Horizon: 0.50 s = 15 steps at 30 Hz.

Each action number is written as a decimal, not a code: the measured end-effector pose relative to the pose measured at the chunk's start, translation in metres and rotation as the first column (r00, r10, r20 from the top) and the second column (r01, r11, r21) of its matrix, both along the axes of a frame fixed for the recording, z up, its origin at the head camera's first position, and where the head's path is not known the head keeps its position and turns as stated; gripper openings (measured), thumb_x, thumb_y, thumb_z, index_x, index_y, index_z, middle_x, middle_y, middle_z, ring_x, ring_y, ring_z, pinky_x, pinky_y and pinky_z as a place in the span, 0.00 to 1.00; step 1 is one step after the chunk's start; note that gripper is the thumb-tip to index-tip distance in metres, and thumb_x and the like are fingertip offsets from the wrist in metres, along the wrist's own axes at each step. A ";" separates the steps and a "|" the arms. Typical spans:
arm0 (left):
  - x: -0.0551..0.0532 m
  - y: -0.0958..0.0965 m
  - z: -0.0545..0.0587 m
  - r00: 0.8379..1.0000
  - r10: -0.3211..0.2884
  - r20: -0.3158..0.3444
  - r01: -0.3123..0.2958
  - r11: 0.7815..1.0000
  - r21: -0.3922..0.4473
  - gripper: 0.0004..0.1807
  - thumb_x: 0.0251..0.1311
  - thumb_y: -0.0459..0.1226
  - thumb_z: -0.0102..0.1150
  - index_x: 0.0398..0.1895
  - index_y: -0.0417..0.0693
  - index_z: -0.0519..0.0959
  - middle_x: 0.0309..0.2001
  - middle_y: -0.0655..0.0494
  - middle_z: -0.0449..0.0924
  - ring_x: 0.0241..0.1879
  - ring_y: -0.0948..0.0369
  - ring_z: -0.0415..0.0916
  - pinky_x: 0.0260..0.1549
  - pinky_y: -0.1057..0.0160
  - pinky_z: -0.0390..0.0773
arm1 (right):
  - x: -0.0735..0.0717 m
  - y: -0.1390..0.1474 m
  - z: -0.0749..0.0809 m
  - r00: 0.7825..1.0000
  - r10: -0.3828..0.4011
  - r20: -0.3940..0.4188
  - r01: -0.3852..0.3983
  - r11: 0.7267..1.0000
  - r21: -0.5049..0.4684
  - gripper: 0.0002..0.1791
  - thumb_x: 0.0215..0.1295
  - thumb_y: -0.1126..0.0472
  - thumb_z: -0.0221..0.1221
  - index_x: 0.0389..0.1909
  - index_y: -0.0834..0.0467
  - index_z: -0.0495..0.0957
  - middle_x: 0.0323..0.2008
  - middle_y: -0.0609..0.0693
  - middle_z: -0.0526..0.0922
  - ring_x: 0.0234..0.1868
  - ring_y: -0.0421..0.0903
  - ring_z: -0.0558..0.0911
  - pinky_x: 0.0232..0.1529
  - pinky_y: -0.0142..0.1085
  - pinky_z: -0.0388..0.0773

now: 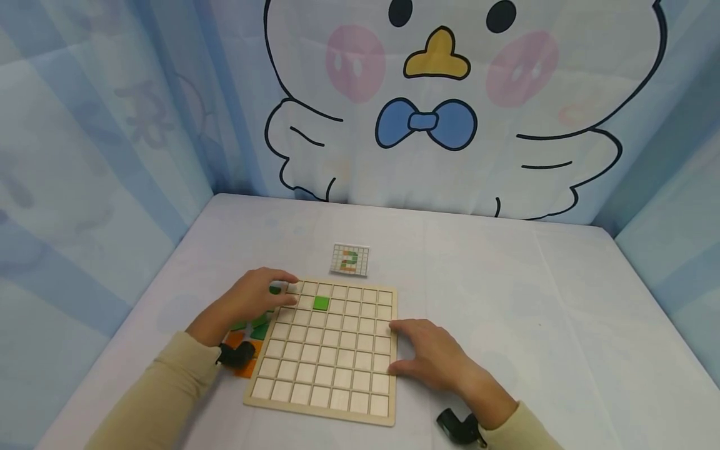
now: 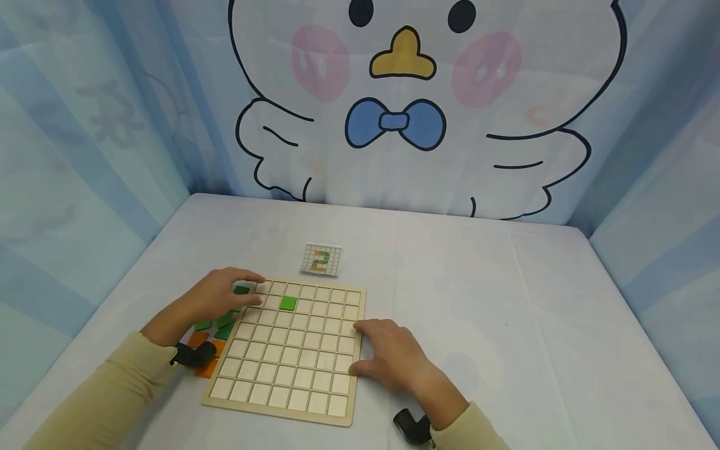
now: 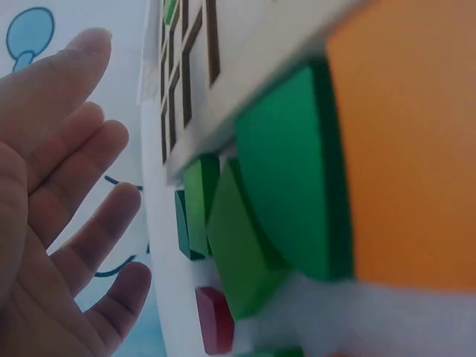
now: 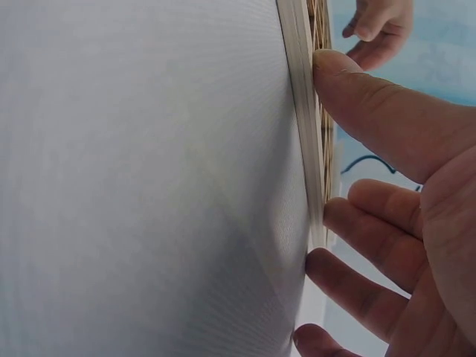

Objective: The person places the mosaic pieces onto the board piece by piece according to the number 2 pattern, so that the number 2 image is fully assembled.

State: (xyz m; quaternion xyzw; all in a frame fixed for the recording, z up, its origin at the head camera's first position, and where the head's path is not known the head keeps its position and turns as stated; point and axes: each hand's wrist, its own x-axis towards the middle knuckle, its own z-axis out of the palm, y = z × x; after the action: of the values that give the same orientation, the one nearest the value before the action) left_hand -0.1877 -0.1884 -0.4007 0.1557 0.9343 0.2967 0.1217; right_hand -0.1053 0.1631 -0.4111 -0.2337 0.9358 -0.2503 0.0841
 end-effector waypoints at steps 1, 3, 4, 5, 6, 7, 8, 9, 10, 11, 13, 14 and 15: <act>0.000 -0.001 0.000 1.000 0.007 0.003 -0.007 1.000 -0.006 0.25 0.65 0.47 0.65 0.62 0.46 0.79 0.65 0.39 0.72 0.66 0.38 0.64 0.59 0.38 0.68 | 0.000 0.000 0.000 1.000 -0.004 0.002 0.004 1.000 0.002 0.37 0.55 0.48 0.72 0.62 0.64 0.75 0.60 0.58 0.78 0.63 0.59 0.74 0.62 0.56 0.68; 0.001 -0.004 -0.001 1.000 0.023 0.008 -0.023 0.999 -0.022 0.25 0.65 0.47 0.65 0.62 0.46 0.79 0.65 0.39 0.72 0.66 0.39 0.64 0.60 0.38 0.67 | 0.000 -0.001 0.000 1.000 -0.011 0.004 0.011 1.000 0.004 0.38 0.55 0.48 0.73 0.62 0.63 0.75 0.60 0.58 0.78 0.63 0.59 0.74 0.63 0.56 0.67; 0.001 -0.006 -0.001 0.999 0.032 0.009 -0.032 0.999 -0.027 0.25 0.65 0.47 0.65 0.62 0.46 0.78 0.64 0.40 0.73 0.66 0.39 0.64 0.60 0.38 0.67 | 0.000 -0.001 0.000 1.000 -0.013 0.006 0.013 1.000 0.004 0.38 0.55 0.48 0.73 0.62 0.63 0.75 0.60 0.58 0.78 0.63 0.59 0.74 0.63 0.56 0.67; 0.001 -0.007 -0.001 0.999 0.040 0.010 -0.040 0.999 -0.031 0.25 0.65 0.46 0.65 0.62 0.45 0.78 0.64 0.40 0.73 0.66 0.39 0.65 0.60 0.38 0.67 | 0.001 -0.001 0.000 1.000 -0.015 0.008 0.015 1.000 0.005 0.38 0.55 0.48 0.73 0.62 0.63 0.75 0.60 0.58 0.78 0.63 0.59 0.74 0.63 0.56 0.67; 0.002 -0.009 -0.001 0.999 0.049 0.008 -0.048 0.998 -0.035 0.25 0.65 0.46 0.65 0.62 0.45 0.78 0.63 0.40 0.74 0.66 0.40 0.65 0.61 0.39 0.67 | 0.001 -0.001 0.000 1.000 -0.016 0.011 0.016 1.000 0.005 0.38 0.55 0.48 0.73 0.62 0.63 0.75 0.60 0.58 0.78 0.63 0.59 0.73 0.63 0.55 0.67; 0.002 -0.011 -0.002 0.998 0.056 0.007 -0.055 0.998 -0.035 0.25 0.65 0.45 0.66 0.62 0.44 0.78 0.62 0.40 0.74 0.65 0.40 0.66 0.61 0.39 0.67 | 0.001 -0.001 0.000 1.000 -0.017 0.013 0.017 1.000 0.005 0.38 0.55 0.48 0.73 0.62 0.64 0.75 0.60 0.58 0.78 0.63 0.59 0.73 0.63 0.55 0.67; 0.002 -0.013 -0.002 0.998 0.060 0.003 -0.060 0.997 -0.037 0.25 0.65 0.45 0.66 0.62 0.44 0.78 0.61 0.39 0.75 0.64 0.40 0.67 0.61 0.39 0.67 | 0.001 -0.001 0.001 1.000 -0.017 0.015 0.017 1.000 0.005 0.38 0.55 0.48 0.73 0.62 0.64 0.75 0.60 0.58 0.78 0.63 0.59 0.73 0.63 0.55 0.67; 0.002 -0.014 -0.002 0.998 0.063 0.000 -0.063 0.997 -0.035 0.25 0.65 0.44 0.66 0.62 0.43 0.78 0.60 0.39 0.75 0.64 0.40 0.67 0.60 0.39 0.67 | 0.001 -0.001 0.001 1.000 -0.018 0.018 0.018 1.000 0.004 0.38 0.55 0.48 0.73 0.62 0.64 0.75 0.60 0.58 0.78 0.63 0.59 0.73 0.63 0.55 0.67; 0.002 -0.016 -0.003 0.998 0.062 -0.002 -0.062 0.998 -0.033 0.24 0.65 0.43 0.66 0.61 0.43 0.78 0.60 0.39 0.76 0.63 0.40 0.68 0.60 0.39 0.67 | 0.001 -0.002 0.001 1.000 -0.018 0.020 0.018 1.000 0.004 0.38 0.55 0.48 0.73 0.62 0.64 0.75 0.60 0.58 0.78 0.63 0.59 0.73 0.63 0.55 0.67; 0.002 -0.018 -0.004 0.998 0.062 -0.003 -0.062 0.998 -0.033 0.24 0.65 0.43 0.66 0.61 0.43 0.78 0.60 0.39 0.76 0.63 0.40 0.68 0.60 0.39 0.67 | 0.001 -0.002 0.002 1.000 -0.019 0.022 0.019 1.000 0.004 0.38 0.55 0.48 0.73 0.62 0.64 0.75 0.60 0.58 0.78 0.63 0.59 0.74 0.63 0.55 0.67; 0.001 -0.022 -0.005 0.998 0.059 -0.004 -0.059 0.998 -0.038 0.23 0.65 0.42 0.66 0.60 0.43 0.79 0.60 0.39 0.76 0.62 0.41 0.69 0.59 0.39 0.68 | 0.001 -0.002 0.002 1.000 -0.020 0.024 0.020 1.000 0.003 0.37 0.55 0.49 0.73 0.62 0.64 0.75 0.60 0.58 0.78 0.63 0.59 0.74 0.63 0.55 0.67; 0.000 -0.024 -0.006 0.998 0.058 -0.001 -0.058 0.998 -0.039 0.23 0.65 0.42 0.65 0.60 0.43 0.79 0.60 0.39 0.76 0.58 0.42 0.72 0.57 0.41 0.70 | 0.001 -0.002 0.002 0.999 -0.021 0.024 0.021 1.000 0.003 0.37 0.55 0.49 0.73 0.62 0.64 0.75 0.60 0.58 0.78 0.63 0.59 0.74 0.63 0.55 0.67; -0.001 -0.026 -0.006 0.998 0.058 0.001 -0.057 0.998 -0.041 0.22 0.65 0.42 0.65 0.60 0.43 0.79 0.60 0.39 0.76 0.56 0.43 0.74 0.56 0.42 0.72 | 0.001 -0.002 0.002 0.999 -0.021 0.024 0.021 1.000 0.003 0.37 0.55 0.49 0.73 0.62 0.64 0.75 0.60 0.58 0.78 0.63 0.59 0.74 0.63 0.55 0.67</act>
State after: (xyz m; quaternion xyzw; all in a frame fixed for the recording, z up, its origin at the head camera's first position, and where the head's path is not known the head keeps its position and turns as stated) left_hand -0.1882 -0.2147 -0.4069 0.1259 0.9441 0.2811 0.1174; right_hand -0.1044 0.1610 -0.4087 -0.2208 0.9374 -0.2526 0.0933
